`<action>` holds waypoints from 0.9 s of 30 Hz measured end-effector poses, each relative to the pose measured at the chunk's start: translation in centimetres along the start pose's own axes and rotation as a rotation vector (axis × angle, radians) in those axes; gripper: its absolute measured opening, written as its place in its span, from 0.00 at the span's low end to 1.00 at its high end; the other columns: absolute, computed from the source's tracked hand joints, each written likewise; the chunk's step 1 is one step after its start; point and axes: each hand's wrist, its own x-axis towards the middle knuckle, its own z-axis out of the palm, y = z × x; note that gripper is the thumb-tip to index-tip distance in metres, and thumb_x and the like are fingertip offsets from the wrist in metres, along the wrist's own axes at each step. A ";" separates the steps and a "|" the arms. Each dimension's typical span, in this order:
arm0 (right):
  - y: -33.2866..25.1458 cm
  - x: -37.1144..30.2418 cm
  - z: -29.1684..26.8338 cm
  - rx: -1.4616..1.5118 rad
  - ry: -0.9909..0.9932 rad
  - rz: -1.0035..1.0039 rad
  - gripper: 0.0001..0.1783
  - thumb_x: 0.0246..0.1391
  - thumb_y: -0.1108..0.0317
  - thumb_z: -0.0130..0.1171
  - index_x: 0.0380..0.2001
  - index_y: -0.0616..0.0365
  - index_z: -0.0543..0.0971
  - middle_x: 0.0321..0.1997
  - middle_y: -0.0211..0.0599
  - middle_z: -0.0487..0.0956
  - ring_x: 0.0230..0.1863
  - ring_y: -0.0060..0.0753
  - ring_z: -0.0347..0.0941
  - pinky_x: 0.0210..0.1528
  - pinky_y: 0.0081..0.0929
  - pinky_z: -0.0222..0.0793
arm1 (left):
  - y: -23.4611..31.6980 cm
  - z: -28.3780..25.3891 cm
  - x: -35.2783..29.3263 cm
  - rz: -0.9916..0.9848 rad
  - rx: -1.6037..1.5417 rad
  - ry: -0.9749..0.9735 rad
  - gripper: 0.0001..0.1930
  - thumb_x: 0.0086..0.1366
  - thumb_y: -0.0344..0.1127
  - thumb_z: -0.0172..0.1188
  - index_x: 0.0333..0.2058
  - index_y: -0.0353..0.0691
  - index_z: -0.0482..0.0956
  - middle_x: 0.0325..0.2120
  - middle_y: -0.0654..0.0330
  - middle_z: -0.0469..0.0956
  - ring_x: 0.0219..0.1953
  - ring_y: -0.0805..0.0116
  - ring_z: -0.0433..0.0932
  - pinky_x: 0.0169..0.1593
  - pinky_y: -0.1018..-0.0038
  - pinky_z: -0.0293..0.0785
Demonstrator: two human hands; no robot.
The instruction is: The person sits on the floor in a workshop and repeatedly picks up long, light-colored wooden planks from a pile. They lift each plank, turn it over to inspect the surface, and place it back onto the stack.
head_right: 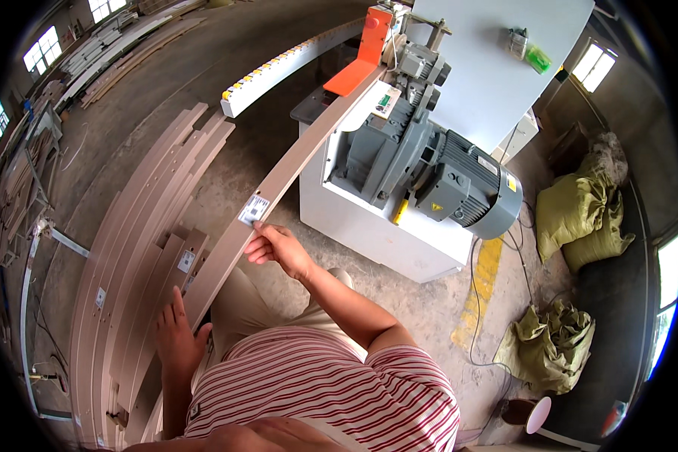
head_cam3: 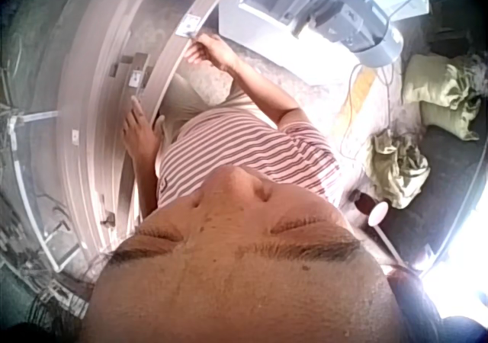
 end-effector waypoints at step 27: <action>0.2 -0.4 0.8 0.002 -0.010 0.001 0.22 0.65 0.49 0.51 0.40 0.60 0.77 0.33 0.38 0.82 0.29 0.27 0.79 0.34 0.22 0.76 | 0.1 0.4 0.3 -0.001 -0.032 0.024 0.48 0.56 0.45 0.68 0.68 0.33 0.51 0.49 0.46 0.71 0.48 0.48 0.72 0.50 0.57 0.67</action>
